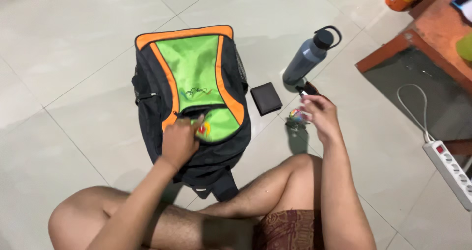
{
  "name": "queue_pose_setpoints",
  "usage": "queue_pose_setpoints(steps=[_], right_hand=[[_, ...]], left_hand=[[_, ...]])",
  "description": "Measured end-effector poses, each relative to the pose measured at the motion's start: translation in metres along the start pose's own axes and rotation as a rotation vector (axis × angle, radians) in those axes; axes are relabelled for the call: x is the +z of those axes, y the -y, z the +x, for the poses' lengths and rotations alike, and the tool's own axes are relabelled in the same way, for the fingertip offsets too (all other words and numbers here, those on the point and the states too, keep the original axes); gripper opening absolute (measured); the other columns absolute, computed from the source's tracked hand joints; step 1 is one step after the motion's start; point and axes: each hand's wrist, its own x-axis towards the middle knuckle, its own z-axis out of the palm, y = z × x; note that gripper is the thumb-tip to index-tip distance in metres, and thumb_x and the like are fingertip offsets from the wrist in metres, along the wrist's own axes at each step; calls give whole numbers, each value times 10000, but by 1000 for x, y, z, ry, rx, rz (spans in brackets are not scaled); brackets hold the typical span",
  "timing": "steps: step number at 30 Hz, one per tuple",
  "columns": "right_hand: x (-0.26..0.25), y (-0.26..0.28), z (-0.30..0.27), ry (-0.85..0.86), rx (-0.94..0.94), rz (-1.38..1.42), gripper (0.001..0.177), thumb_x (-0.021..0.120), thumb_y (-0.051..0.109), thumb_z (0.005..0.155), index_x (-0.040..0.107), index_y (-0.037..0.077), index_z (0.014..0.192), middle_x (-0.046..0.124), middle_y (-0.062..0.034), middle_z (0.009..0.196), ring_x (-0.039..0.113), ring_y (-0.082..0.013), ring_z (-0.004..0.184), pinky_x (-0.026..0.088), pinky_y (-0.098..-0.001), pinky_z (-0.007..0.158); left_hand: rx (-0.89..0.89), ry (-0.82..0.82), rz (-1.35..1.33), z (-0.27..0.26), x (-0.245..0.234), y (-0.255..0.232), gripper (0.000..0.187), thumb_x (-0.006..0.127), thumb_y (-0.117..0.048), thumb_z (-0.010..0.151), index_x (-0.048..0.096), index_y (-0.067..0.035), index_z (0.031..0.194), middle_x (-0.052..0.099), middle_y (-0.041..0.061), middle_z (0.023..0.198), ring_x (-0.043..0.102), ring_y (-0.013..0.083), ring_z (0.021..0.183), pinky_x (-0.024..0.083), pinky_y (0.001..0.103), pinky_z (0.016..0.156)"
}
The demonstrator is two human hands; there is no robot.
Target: The person sits on the floor and packs a black and green backpack with daily essentials. They place a wallet, keys, a bottle of lotion, sunglasses, a pen, and a water bottle into the bag, then zip it closed.
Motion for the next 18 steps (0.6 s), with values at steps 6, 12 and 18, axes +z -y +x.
queue_pose_setpoints(steps=[6, 12, 18], right_hand=[[-42, -94, 42, -445, -269, -523, 203, 735, 92, 898, 762, 55, 1097, 781, -111, 1042, 747, -202, 970, 580, -341, 872], [-29, -124, 54, -166, -417, -843, 515, 859, 110, 728, 675, 66, 1208, 654, -187, 1152, 632, -355, 1064, 522, -439, 894], [-22, -130, 65, -192, -182, -950, 293, 788, 148, 840, 664, 78, 1096, 689, -163, 1140, 654, -352, 1112, 520, -434, 969]], left_hand=[[-124, 106, -11, -50, 44, -3, 878, 890, -203, 644, 557, -255, 1454, 577, 66, 1030, 548, 287, 1035, 415, 463, 877], [-163, 162, -10, -51, 53, 1, 902, 904, -215, 640, 544, -284, 1464, 556, 54, 1057, 523, 282, 1062, 407, 466, 900], [-175, 144, 22, -51, 57, -2, 883, 897, -225, 641, 549, -286, 1451, 567, 46, 1072, 529, 286, 1076, 411, 470, 923]])
